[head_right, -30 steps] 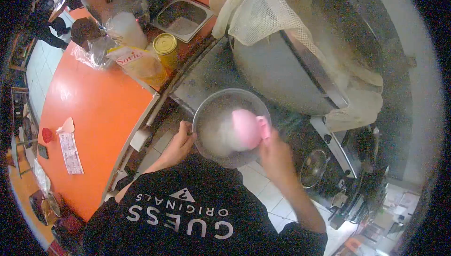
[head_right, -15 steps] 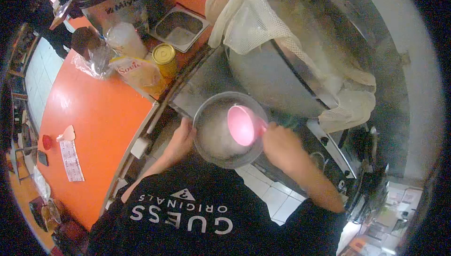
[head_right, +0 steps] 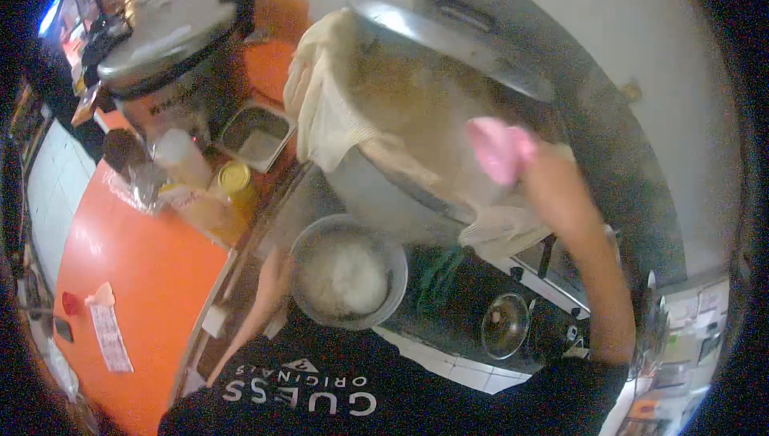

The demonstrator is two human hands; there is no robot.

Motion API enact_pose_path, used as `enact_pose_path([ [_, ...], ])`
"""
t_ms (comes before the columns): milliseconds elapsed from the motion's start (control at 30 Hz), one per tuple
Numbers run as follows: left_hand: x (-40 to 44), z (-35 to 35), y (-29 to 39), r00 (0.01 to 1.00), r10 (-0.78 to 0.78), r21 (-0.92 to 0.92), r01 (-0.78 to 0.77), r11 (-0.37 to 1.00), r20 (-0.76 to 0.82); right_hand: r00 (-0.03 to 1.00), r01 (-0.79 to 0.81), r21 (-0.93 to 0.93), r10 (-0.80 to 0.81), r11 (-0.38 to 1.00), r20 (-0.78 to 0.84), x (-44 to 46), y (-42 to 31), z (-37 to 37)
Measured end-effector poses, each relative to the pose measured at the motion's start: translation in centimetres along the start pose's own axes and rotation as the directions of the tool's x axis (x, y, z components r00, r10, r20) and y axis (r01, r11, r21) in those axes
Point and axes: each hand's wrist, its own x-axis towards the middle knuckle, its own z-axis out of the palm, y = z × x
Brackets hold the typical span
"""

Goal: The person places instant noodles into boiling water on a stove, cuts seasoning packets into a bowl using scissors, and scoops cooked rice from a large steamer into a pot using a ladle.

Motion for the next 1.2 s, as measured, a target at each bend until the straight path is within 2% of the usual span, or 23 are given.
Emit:
enact_pose_path([
  [33, -0.2, 0.7, -0.7, 0.994, 0.085, 0.038, -0.082, 0.996, -0.066, 0.994, -0.001, -0.368, 0.04, 0.93, 0.098, 2.2, 3.8, 4.4],
  [67, -0.3, 1.4, -1.3, 0.977, 0.17, 0.081, -0.161, 0.984, -0.129, 0.995, 0.096, -0.402, -0.073, 0.91, 0.073, 3.9, 4.3, 6.5],
  [133, -0.5, 2.9, -2.2, 0.945, 0.216, 0.046, -0.211, 0.976, -0.246, 0.991, -0.126, -0.339, 0.134, 0.932, -0.002, 7.4, 0.5, 6.8],
  [167, -0.5, 3.5, -2.5, 0.923, 0.239, 0.029, -0.242, 0.97, -0.303, 0.983, -0.181, -0.319, 0.184, 0.93, -0.022, 9.4, 1.1, 8.4],
  [233, -1.0, 4.0, -2.6, 0.943, 0.121, -0.11, -0.162, 0.981, -0.311, 0.971, -0.227, -0.244, 0.199, 0.943, -0.135, 12.8, 3.0, 11.9],
  [267, -0.7, 4.4, -2.4, 0.949, 0.059, -0.184, -0.121, 0.975, -0.309, 0.963, -0.269, -0.129, 0.263, 0.954, -0.064, 13.9, 2.5, 10.7],
  [333, -0.6, 4.9, -1.9, 0.933, 0.057, -0.197, -0.135, 0.971, -0.356, 0.932, -0.355, 0.104, 0.344, 0.929, 0.11, 15.1, 0.9, 8.5],
  [367, -0.8, 5.0, -1.7, 0.924, 0.046, -0.203, -0.132, 0.97, -0.38, 0.922, -0.366, 0.139, 0.339, 0.92, 0.187, 15.8, 0.8, 8.1],
  [567, -0.8, 4.7, 0.2, 0.922, -0.025, -0.259, -0.083, 0.962, -0.387, 0.909, -0.14, 0.057, 0.106, 0.988, 0.403, 17.4, 2.9, 9.6],
  [700, -0.5, 5.1, -0.9, 0.903, 0.027, -0.216, -0.131, 0.968, -0.429, 0.877, 0.008, 0.005, -0.009, 1.0, 0.48, 17.1, 2.4, 10.3],
  [867, -0.7, 4.8, -0.3, 0.907, -0.022, -0.286, -0.109, 0.952, -0.42, 0.853, 0.308, -0.293, -0.127, 0.905, 0.507, 17.2, 2.5, 12.4],
  [900, -0.5, 4.8, -0.1, 0.902, -0.009, -0.283, -0.126, 0.951, -0.431, 0.856, 0.323, -0.325, -0.128, 0.889, 0.501, 17.0, 2.1, 12.6],
  [933, -0.6, 4.7, 0.1, 0.897, 0.002, -0.28, -0.141, 0.95, -0.442, 0.863, 0.25, -0.289, -0.077, 0.924, 0.5, 16.4, 0.3, 11.9],
  [967, -0.7, 4.7, 0.2, 0.892, 0.013, -0.276, -0.154, 0.949, -0.452, 0.867, 0.173, -0.253, -0.025, 0.952, 0.498, 15.9, -1.5, 11.1],
  [1000, -0.7, 4.7, 0.4, 0.891, 0.02, -0.257, -0.152, 0.954, -0.454, 0.85, 0.011, -0.226, 0.11, 0.974, 0.515, 15.8, -2.8, 11.0],
  [1067, -0.7, 4.5, 0.6, 0.886, 0.035, -0.218, -0.152, 0.964, -0.463, 0.867, -0.011, -0.128, 0.073, 0.992, 0.492, 16.1, -2.4, 12.9],
  [1100, -0.7, 4.4, 0.5, 0.881, 0.044, -0.203, -0.156, 0.967, -0.471, 0.892, 0.136, -0.06, -0.096, 0.989, 0.441, 16.5, 0.2, 16.3],
  [1167, -0.6, 4.5, 0.2, 0.871, 0.059, -0.177, -0.165, 0.97, -0.488, 0.852, 0.342, -0.078, -0.274, 0.936, 0.446, 16.2, 0.5, 16.9],
  [1200, -0.6, 4.6, -0.1, 0.869, 0.074, -0.165, -0.175, 0.971, -0.489, 0.812, 0.4, -0.147, -0.275, 0.905, 0.515, 15.0, -1.0, 14.7],
])
